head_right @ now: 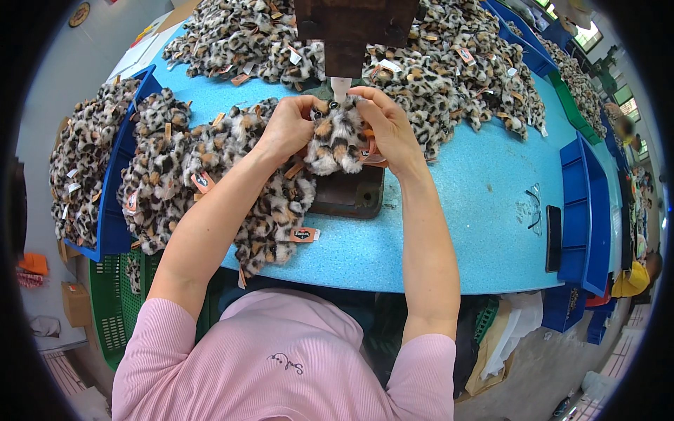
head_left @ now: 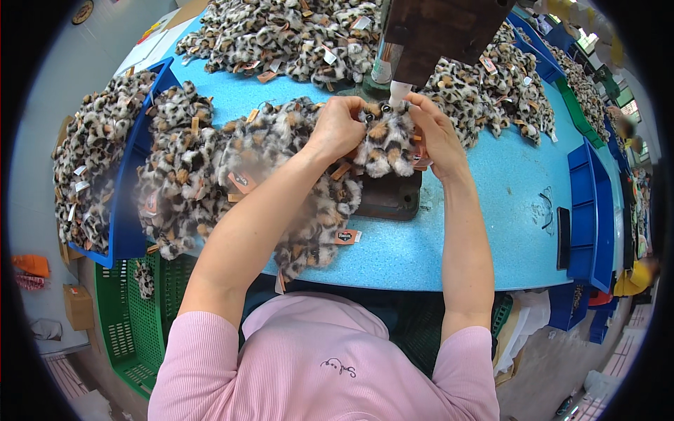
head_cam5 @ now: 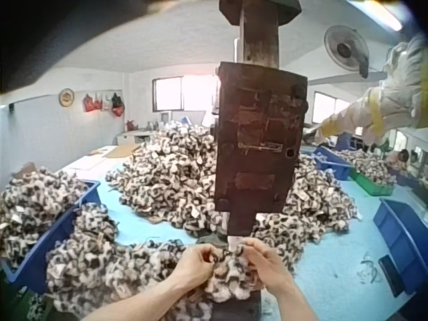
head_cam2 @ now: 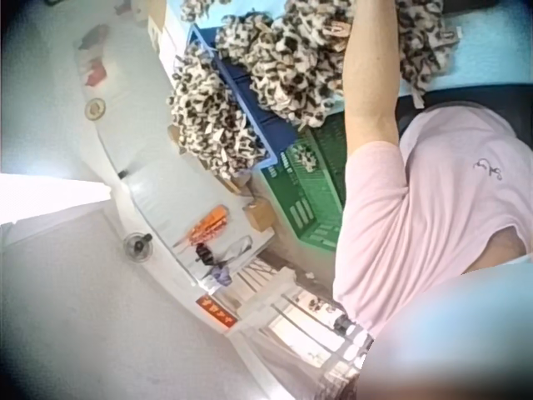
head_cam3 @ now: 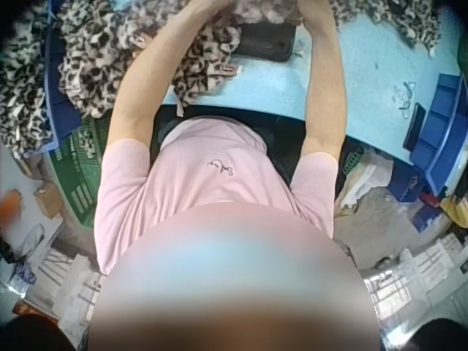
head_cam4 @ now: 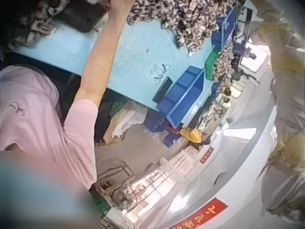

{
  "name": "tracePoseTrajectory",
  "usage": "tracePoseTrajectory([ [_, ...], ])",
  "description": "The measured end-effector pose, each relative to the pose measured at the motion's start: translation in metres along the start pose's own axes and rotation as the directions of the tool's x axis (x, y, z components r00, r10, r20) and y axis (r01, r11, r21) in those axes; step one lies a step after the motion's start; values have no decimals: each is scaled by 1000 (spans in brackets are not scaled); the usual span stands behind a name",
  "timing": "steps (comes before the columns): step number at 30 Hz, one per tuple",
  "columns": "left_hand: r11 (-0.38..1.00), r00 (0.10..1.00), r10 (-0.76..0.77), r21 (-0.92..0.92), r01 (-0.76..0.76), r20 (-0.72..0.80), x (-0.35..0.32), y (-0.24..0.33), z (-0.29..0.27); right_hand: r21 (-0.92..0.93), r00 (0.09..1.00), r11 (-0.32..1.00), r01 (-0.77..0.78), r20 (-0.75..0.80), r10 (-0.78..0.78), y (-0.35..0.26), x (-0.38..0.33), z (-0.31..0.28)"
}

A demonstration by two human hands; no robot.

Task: Assembling plush toy parts using a manual press machine in a manufacturing facility.

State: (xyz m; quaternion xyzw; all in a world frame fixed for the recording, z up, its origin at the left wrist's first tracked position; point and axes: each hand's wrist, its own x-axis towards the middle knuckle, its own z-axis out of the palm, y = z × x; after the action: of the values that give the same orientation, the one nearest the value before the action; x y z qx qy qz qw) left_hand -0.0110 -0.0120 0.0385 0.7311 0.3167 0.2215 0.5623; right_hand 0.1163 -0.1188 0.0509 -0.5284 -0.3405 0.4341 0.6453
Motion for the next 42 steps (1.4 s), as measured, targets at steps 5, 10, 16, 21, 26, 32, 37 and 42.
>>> tracePoseTrajectory([
  [5,999,999,45,-19,-45,-14,5,-6,0,-324,968,924,202,-79,-239,3,4,7],
  [10,982,995,-83,-165,90,53,7,-6,-3,-358,957,923,139,-191,-219,2,2,9],
  [16,980,998,57,192,-58,10,14,-18,-3,-146,978,983,111,-157,-134,15,2,8],
  [21,950,994,113,292,-109,6,10,-8,-3,-139,985,984,113,-110,-129,18,8,-3],
  [26,962,992,122,248,-112,-27,10,-16,0,-103,997,993,56,55,-50,6,26,-7],
  [32,970,995,95,228,-87,-24,10,-14,0,-307,971,922,238,112,-213,12,26,-5],
  [37,973,993,111,206,-99,-43,9,-13,3,-501,955,823,267,19,-298,9,11,0],
  [42,956,993,90,286,-65,-76,10,-20,-8,-503,788,786,360,-287,-545,-34,15,-27],
])
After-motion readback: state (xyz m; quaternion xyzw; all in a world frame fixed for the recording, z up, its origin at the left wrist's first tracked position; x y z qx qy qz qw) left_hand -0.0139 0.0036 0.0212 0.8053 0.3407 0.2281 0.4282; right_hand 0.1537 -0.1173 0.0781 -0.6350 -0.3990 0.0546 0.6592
